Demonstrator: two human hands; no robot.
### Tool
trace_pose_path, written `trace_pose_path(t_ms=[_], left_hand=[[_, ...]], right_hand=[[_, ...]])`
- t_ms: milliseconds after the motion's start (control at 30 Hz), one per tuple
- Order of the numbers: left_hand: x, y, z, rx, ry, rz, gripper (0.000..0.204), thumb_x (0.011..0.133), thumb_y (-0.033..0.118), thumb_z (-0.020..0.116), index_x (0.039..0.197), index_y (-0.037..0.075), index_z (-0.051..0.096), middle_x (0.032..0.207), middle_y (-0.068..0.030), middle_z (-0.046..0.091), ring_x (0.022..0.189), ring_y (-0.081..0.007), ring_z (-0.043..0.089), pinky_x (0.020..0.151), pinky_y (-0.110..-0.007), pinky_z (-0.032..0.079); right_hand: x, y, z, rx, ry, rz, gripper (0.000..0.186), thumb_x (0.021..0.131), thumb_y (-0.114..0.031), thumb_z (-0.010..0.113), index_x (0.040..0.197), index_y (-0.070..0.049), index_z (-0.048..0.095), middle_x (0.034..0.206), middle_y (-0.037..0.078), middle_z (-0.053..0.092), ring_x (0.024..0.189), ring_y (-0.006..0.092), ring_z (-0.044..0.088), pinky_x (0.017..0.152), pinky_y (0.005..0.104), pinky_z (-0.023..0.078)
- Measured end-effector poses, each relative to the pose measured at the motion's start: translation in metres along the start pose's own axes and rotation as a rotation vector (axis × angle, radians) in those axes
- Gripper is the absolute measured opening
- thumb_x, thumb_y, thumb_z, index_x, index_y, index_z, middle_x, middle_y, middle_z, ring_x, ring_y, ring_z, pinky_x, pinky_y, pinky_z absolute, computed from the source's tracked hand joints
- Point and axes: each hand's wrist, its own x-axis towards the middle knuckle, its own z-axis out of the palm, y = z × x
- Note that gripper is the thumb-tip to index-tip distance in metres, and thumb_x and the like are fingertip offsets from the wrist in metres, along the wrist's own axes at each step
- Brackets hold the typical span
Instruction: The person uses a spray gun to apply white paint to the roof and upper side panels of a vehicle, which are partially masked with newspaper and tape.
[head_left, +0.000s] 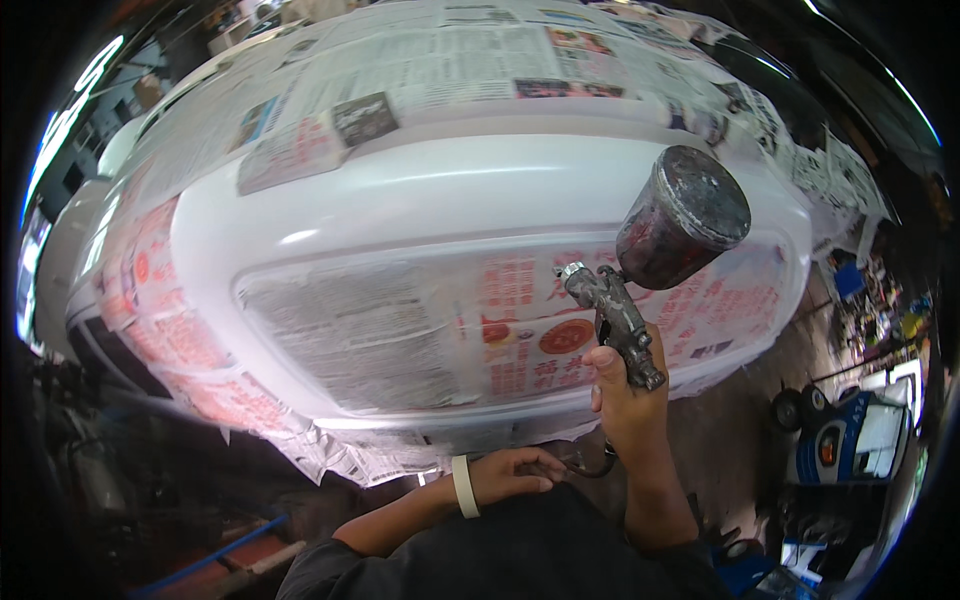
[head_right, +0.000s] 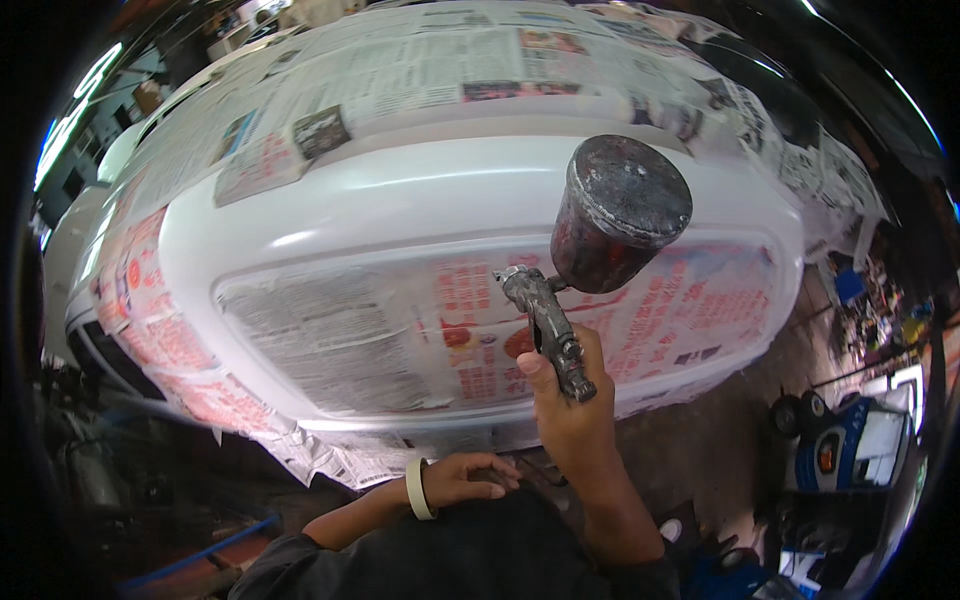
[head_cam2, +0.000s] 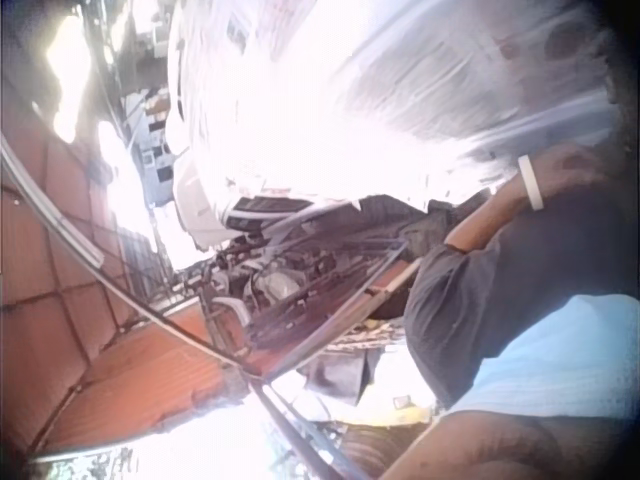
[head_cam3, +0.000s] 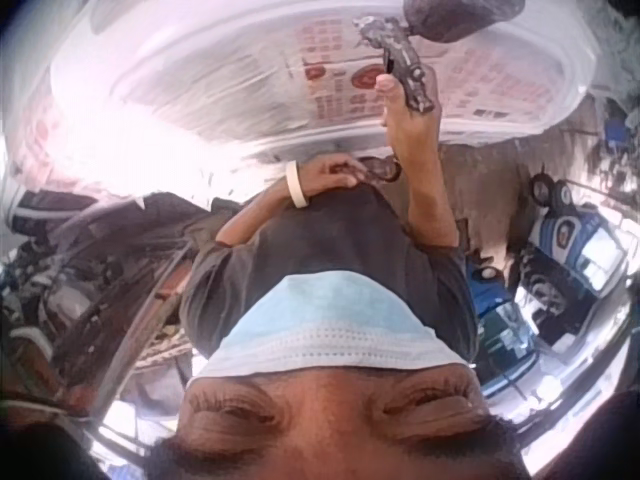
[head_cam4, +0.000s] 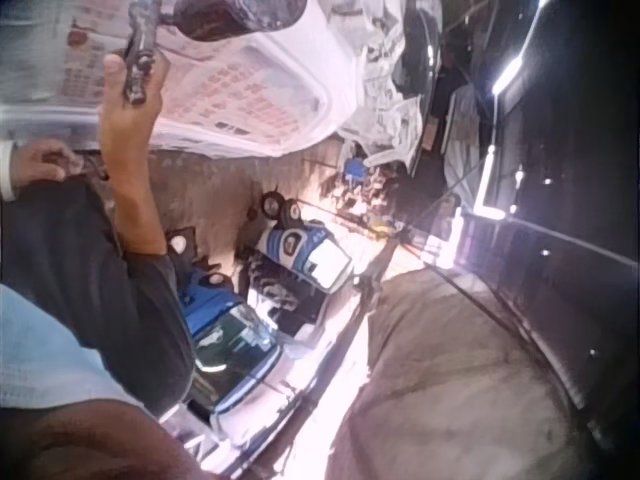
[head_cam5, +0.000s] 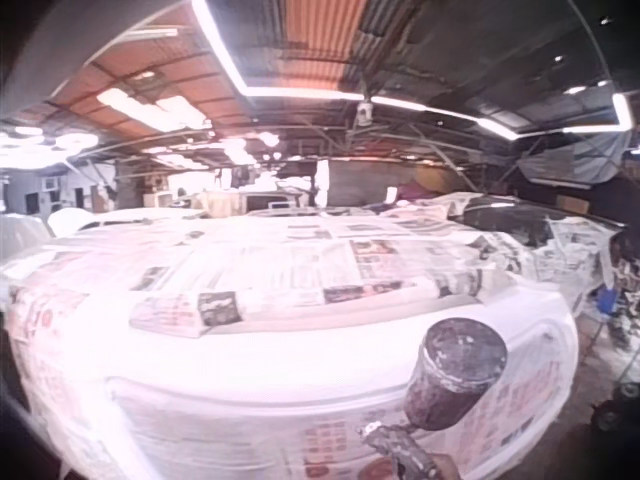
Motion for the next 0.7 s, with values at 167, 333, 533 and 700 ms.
trace_pose_path(t_ms=[167,333,533,700], left_hand=[[-0.034,-0.013,-0.004,0.005,0.097,0.061,0.04,0.102,0.016,0.066,0.138,0.001,0.057,0.13,-0.0116,0.065,0.126,-0.0187,0.059,0.11,-0.035,0.046],[-0.065,-0.023,-0.009,0.027,0.248,0.1,0.039,0.103,0.017,0.064,0.138,0.001,0.057,0.13,-0.0112,0.065,0.126,-0.0184,0.058,0.111,-0.035,0.045],[-0.104,-0.03,-0.011,0.061,0.391,0.194,0.038,0.104,0.02,0.062,0.137,0.001,0.058,0.131,-0.0104,0.065,0.124,-0.0175,0.059,0.109,-0.033,0.046],[-0.126,-0.04,-0.01,-0.023,0.467,0.228,0.039,0.105,0.02,0.062,0.138,0.0,0.058,0.131,-0.0098,0.066,0.124,-0.0163,0.059,0.109,-0.033,0.045]], right_hand=[[-0.003,0.002,0.048,-0.028,-0.151,0.004,0.043,0.098,-0.032,0.073,0.123,-0.002,0.054,0.08,-0.001,0.056,0.063,0.0044,0.048,0.055,0.0237,0.042],[-0.004,0.002,0.103,-0.07,-0.307,-0.014,0.044,0.099,-0.031,0.073,0.125,-0.001,0.055,0.083,0.002,0.057,0.071,0.0073,0.05,0.065,0.0264,0.045],[-0.003,0.0,0.174,-0.098,-0.462,-0.078,0.042,0.1,-0.032,0.071,0.123,0.0,0.056,0.084,0.004,0.06,0.078,0.0114,0.055,0.073,0.0297,0.047],[-0.006,0.002,0.228,-0.079,-0.597,-0.135,0.042,0.1,-0.033,0.07,0.124,-0.001,0.056,0.08,0.005,0.06,0.071,0.0125,0.055,0.068,0.0299,0.047]])
